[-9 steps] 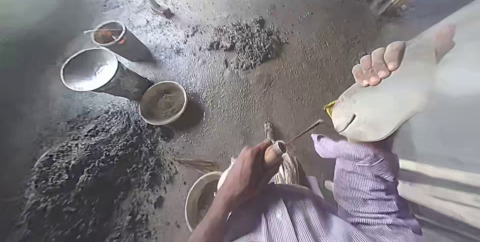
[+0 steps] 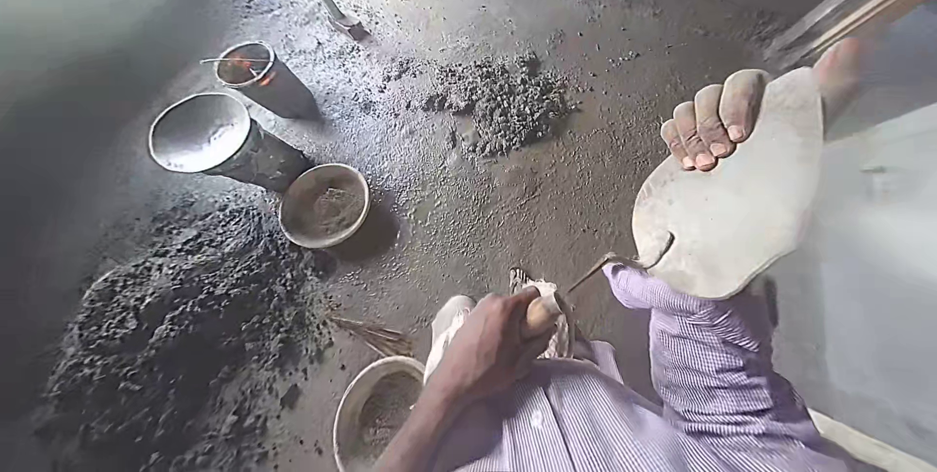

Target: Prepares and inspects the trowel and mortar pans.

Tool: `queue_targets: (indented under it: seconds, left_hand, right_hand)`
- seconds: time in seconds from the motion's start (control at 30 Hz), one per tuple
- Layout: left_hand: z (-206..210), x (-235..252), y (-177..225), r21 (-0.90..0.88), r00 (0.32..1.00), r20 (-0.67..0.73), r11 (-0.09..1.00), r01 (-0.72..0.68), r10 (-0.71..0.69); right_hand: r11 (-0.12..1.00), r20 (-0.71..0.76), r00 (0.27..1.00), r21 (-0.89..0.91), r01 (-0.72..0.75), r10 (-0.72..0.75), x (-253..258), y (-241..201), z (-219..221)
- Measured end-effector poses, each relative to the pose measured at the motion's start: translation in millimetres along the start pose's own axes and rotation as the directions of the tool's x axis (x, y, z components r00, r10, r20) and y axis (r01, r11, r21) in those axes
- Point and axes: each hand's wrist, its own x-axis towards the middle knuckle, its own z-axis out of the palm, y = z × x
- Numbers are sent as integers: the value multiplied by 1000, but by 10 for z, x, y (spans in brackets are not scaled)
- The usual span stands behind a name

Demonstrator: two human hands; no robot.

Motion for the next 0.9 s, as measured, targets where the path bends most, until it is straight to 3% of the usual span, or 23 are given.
queue_targets:
  seconds: [0.07,0.17,0.3,0.4,0.5,0.53,0.6,0.67,0.73,0.8,0.9]
  left_hand:
    - [-34,225,-11,-123,999,48,992,20,-14]
    - [-46,423,-60,-420,998,49,906,49,-31]
    - [-228,695,-37,-795,997,26,603,62,-68]
    - [-544,984,-274,-829,1000,4,559,0,5]
    - [-906,1196,-409,-888,999,-49,458,-41,-6]
    - [-1089,1304,-458,-871,992,-110,486,-67,-60]
    - [-1449,1444,-659,-668,924,-314,742,-53,-217]
    - [-1785,1523,-943,-370,818,-515,927,58,-256]
    - [-2118,1607,-1145,-229,740,-613,959,168,-276]
    - [-2330,1674,-1238,-234,714,-630,951,201,-306]
    - [-2605,1741,-1321,-316,688,-616,920,231,-384]
  right_hand:
    - [996,-86,995,-77,53,-59,359,147,183]
    - [998,-164,984,1,65,-64,790,543,202]
    - [997,-295,955,71,14,8,1039,1330,-47]
    - [997,-263,962,25,-68,73,1500,1567,-137]
    - [982,-257,951,-25,-186,173,2032,1807,-187]
    - [962,-343,920,-120,-244,191,2260,1912,-171]
    - [831,-561,812,-366,-418,162,2635,2197,-82]
    - [574,-644,765,-626,-529,3,2910,2476,8]
    - [389,-608,781,-760,-521,-142,3172,2728,30]
    - [279,-563,815,-812,-513,-140,3404,2933,-21]
    - [350,-568,822,-779,-520,-42,3768,3250,-112]
